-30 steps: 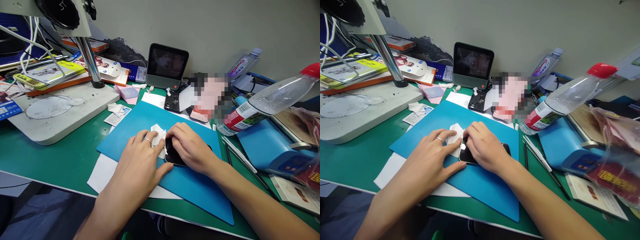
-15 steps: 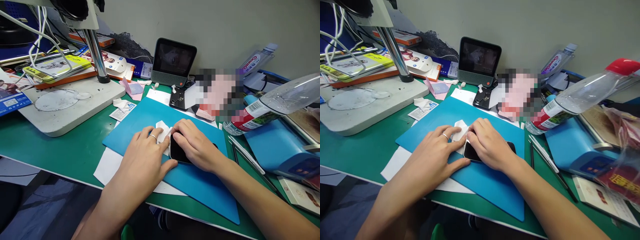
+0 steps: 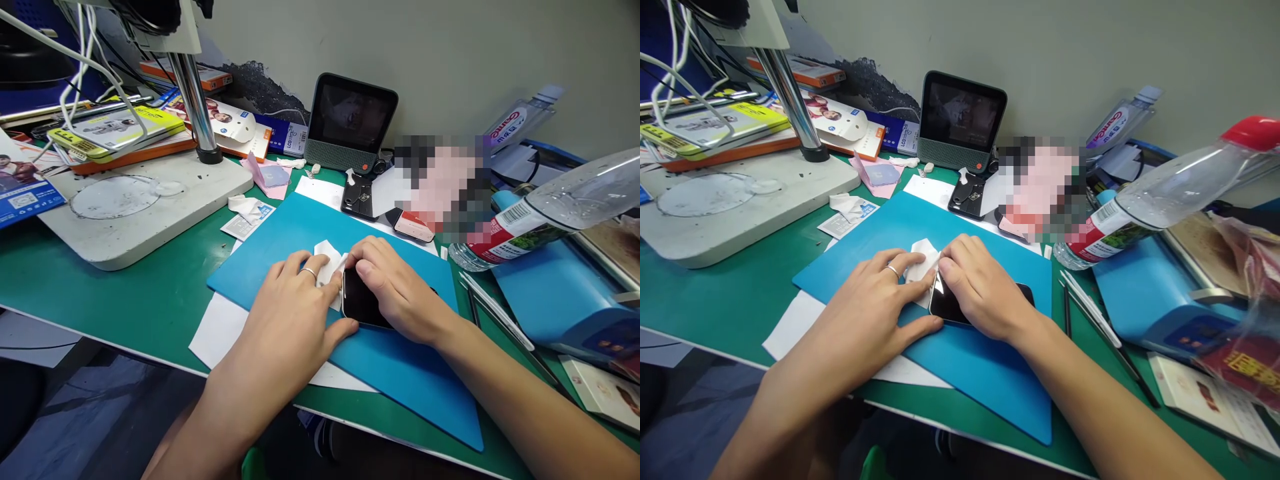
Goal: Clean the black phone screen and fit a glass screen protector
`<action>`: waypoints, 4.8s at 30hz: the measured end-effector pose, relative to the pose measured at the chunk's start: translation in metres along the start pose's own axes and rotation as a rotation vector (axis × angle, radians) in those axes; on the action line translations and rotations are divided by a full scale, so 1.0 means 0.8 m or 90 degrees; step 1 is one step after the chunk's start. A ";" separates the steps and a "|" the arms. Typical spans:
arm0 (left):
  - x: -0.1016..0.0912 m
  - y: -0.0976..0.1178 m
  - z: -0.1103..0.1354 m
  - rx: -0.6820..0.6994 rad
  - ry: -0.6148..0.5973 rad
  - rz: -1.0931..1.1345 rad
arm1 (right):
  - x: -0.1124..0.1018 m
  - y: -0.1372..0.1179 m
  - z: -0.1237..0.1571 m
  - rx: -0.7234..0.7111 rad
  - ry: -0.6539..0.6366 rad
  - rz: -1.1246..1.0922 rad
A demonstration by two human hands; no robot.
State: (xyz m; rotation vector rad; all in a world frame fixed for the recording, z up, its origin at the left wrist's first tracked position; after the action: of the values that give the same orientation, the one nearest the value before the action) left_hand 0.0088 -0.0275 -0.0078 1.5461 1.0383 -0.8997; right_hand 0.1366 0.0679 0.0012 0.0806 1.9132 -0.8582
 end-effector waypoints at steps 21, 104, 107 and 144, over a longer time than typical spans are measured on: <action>0.005 0.003 0.000 0.026 0.080 0.079 | -0.006 -0.002 0.004 -0.008 0.027 -0.041; 0.059 0.123 0.009 0.193 0.077 -0.093 | -0.102 0.066 0.092 0.027 0.201 -0.045; 0.068 0.143 0.001 0.205 0.062 -0.099 | -0.092 0.065 0.090 0.039 0.191 -0.077; 0.030 0.065 0.057 0.291 0.109 -0.317 | -0.091 0.079 0.093 0.054 0.124 -0.103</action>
State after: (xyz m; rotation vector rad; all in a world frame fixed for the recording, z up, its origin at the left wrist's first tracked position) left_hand 0.0642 -0.0734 -0.0216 1.7925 1.4505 -1.4418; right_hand 0.2551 0.0927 0.0082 0.0629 2.0857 -1.0746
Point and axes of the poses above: each hand's wrist, its own z-axis away from the middle knuckle, its own x-axis out of the palm, y = z × x, the point moved 4 cm from there along -z, towards the middle knuckle, and after that the axes turned 6 degrees about y, right-handed, at the moved point
